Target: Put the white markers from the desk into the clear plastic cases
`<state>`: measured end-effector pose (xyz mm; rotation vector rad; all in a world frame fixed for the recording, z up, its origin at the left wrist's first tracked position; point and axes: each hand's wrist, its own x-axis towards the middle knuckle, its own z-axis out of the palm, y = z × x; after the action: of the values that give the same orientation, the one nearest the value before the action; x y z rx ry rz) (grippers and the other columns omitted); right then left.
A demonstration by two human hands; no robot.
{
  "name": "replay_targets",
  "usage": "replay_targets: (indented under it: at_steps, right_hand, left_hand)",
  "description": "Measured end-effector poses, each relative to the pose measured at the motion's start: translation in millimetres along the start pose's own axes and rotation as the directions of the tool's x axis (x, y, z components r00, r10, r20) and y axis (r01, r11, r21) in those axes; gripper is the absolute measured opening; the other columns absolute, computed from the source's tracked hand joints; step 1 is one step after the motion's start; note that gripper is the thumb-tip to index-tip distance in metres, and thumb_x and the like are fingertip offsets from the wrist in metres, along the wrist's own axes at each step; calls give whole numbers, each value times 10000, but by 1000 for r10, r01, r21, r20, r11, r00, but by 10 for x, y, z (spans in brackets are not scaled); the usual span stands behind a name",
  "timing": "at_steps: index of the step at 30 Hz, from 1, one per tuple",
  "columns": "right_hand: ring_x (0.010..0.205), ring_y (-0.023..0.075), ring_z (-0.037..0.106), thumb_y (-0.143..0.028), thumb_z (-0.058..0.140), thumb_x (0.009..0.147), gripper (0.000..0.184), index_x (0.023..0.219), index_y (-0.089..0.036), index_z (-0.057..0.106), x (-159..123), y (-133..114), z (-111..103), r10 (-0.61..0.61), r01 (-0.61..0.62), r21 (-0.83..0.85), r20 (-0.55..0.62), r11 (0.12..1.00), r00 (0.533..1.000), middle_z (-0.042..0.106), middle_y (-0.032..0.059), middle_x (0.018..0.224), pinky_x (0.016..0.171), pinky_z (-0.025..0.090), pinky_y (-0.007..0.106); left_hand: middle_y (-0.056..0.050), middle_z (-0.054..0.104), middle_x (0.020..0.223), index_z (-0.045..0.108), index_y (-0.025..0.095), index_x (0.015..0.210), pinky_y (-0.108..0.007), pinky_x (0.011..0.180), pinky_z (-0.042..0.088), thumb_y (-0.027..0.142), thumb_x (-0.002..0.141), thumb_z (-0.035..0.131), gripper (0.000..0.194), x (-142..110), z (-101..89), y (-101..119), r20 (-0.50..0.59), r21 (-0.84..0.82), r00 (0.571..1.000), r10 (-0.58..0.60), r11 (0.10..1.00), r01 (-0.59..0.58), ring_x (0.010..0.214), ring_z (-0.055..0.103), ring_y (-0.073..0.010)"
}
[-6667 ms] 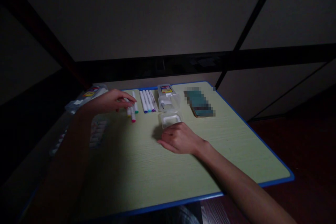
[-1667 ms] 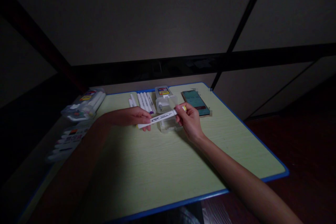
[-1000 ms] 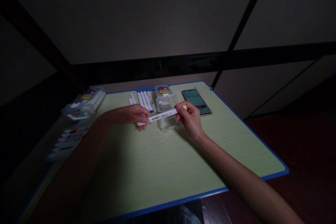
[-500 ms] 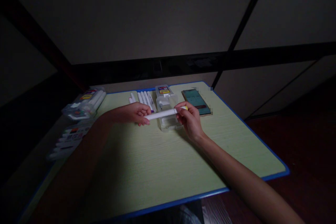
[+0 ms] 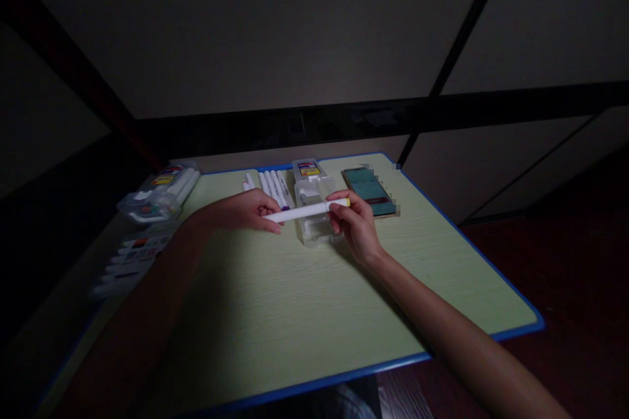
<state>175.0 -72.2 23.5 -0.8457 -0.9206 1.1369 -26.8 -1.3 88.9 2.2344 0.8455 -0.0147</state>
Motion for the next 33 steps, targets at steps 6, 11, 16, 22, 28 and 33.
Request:
replay_targets:
  at_steps: [6, 11, 16, 22, 28, 33]
  right_hand:
    - [395, 35, 420, -211, 640, 637, 117, 745, -181, 609, 3, 25, -7, -7, 7, -2, 6, 1000, 1000, 499, -56, 540, 344, 294, 153]
    - [388, 32, 429, -224, 652, 650, 118, 752, -183, 609, 6, 35, -13, -19, 20, -10, 30, 1000, 999, 474, -68, 513, 350, 297, 147]
    - [378, 27, 421, -296, 676, 670, 147, 708, -180, 595, -1, 22, 6, -31, 31, -30, 5, 999, 1000, 461, -72, 500, 350, 291, 143]
    - [367, 37, 425, -311, 709, 635, 183, 710, -186, 598, -5, 20, 7, -15, 14, -62, -7, 998, 1000, 469, -73, 483, 342, 294, 155]
    - [378, 47, 443, -298, 694, 644, 176, 742, -188, 597, -8, 26, 1, -16, 16, -62, 10, 998, 1000, 485, -72, 476, 361, 312, 165]
    - [391, 53, 451, -288, 679, 651, 183, 778, -195, 586, -15, 23, 2, -11, 13, -77, 28, 997, 1000, 495, -72, 477, 373, 327, 170]
  left_hand:
    - [61, 400, 496, 541, 120, 601, -214, 467, 229, 308, 597, 641, 213, 6, 3, -19, -27, 5, 1000, 13, 1000, -12, 469, 343, -52]
    - [65, 392, 493, 551, 119, 603, -218, 475, 222, 273, 581, 664, 192, 3, 2, -22, -77, 39, 997, 1, 999, 2, 476, 337, -51]
    - [61, 394, 521, 545, 124, 625, -215, 470, 234, 290, 589, 658, 204, 7, -1, -42, -66, 45, 997, -34, 998, 37, 482, 354, -57]
    - [41, 475, 605, 560, 128, 779, -203, 506, 305, 313, 627, 612, 246, -7, 2, -77, 45, -18, 998, -44, 999, 45, 538, 437, -77]
    - [22, 518, 630, 546, 131, 719, -191, 511, 319, 327, 697, 536, 197, -68, -31, -13, 155, -72, 988, -16, 997, 27, 546, 444, -74]
    - [11, 516, 610, 562, 128, 685, -192, 501, 307, 330, 745, 475, 228, -116, -73, 28, 160, -64, 987, -29, 997, 40, 532, 434, -77]
